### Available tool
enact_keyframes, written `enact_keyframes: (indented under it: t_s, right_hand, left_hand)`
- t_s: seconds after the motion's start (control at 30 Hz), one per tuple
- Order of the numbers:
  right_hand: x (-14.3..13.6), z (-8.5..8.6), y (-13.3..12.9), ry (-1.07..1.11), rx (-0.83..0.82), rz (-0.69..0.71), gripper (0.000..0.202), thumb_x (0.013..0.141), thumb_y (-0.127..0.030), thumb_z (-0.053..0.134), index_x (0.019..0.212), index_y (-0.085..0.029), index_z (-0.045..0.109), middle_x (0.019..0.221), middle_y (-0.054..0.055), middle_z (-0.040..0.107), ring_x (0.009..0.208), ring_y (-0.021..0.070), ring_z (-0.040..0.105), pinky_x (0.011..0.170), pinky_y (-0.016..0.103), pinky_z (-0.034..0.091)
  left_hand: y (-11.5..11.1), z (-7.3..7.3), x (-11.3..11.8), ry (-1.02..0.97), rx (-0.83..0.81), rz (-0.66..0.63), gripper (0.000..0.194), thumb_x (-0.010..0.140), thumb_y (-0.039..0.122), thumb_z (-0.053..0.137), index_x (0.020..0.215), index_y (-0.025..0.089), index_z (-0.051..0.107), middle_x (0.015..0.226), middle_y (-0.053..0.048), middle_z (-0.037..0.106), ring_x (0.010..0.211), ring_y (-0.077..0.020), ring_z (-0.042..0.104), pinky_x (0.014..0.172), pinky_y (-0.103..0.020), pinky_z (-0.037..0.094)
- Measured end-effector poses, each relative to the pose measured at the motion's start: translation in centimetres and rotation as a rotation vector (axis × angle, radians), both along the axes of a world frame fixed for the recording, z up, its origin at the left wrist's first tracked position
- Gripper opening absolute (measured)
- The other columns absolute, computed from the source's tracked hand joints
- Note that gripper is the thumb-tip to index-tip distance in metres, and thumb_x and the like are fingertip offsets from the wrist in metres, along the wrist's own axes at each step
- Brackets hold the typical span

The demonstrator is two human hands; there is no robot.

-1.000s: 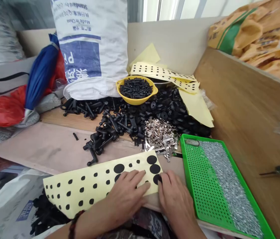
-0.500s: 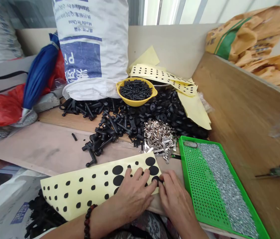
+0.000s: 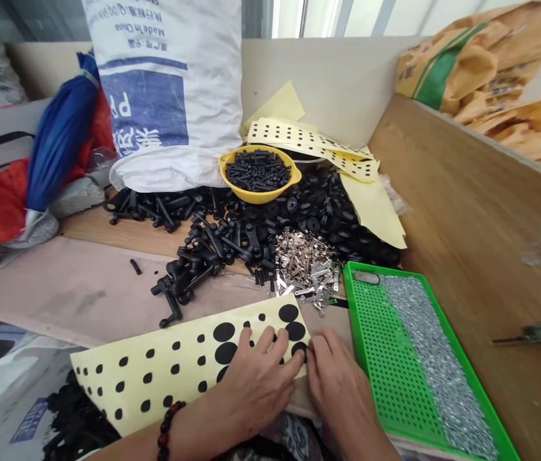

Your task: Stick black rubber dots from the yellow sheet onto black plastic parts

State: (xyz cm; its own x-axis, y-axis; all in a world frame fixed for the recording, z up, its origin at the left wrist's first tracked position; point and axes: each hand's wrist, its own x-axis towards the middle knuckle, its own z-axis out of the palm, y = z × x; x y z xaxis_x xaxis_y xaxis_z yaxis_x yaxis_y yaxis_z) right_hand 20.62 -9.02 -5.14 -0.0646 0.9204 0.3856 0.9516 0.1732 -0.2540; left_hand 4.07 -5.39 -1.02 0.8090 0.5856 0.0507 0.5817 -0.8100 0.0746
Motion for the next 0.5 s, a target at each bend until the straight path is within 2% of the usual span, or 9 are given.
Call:
enact_keyframes:
  t_s: [0.13, 0.33, 0.5]
  right_hand:
    - [0.1, 0.4, -0.4, 0.051, -0.022, 0.038, 0.017, 0.092, -0.020, 0.037, 0.078, -0.024, 0.046, 0.081, 0.007, 0.059, 0.073, 0.0215, 0.061, 0.064, 0.033, 0.049]
    - [-0.3, 1.6, -0.6, 0.240, -0.086, 0.089, 0.018, 0.090, -0.019, 0.044, 0.073, -0.025, 0.045, 0.074, 0.003, 0.060, 0.071, 0.0202, 0.060, 0.064, 0.031, 0.050]
    - [0.2, 1.5, -0.7, 0.300, -0.054, 0.127, 0.017, 0.086, -0.021, 0.046, 0.070, -0.025, 0.051, 0.069, 0.002, 0.064, 0.066, 0.0202, 0.064, 0.058, 0.029, 0.052]
  left_hand:
    - [-0.1, -0.1, 0.1, 0.005, 0.004, 0.002, 0.028, 0.093, 0.031, 0.041, 0.113, 0.017, 0.054, 0.121, -0.015, 0.051, 0.104, -0.0296, 0.046, 0.080, -0.052, 0.043]
    - [0.0, -0.2, -0.1, 0.001, -0.027, -0.016, 0.024, 0.093, 0.032, 0.042, 0.107, 0.017, 0.054, 0.124, -0.015, 0.051, 0.105, -0.0292, 0.046, 0.082, -0.053, 0.044]
    - [0.0, 1.0, -1.3, -0.018, -0.068, -0.073, 0.024, 0.093, 0.032, 0.043, 0.107, 0.018, 0.056, 0.121, -0.014, 0.053, 0.107, -0.0275, 0.047, 0.086, -0.049, 0.042]
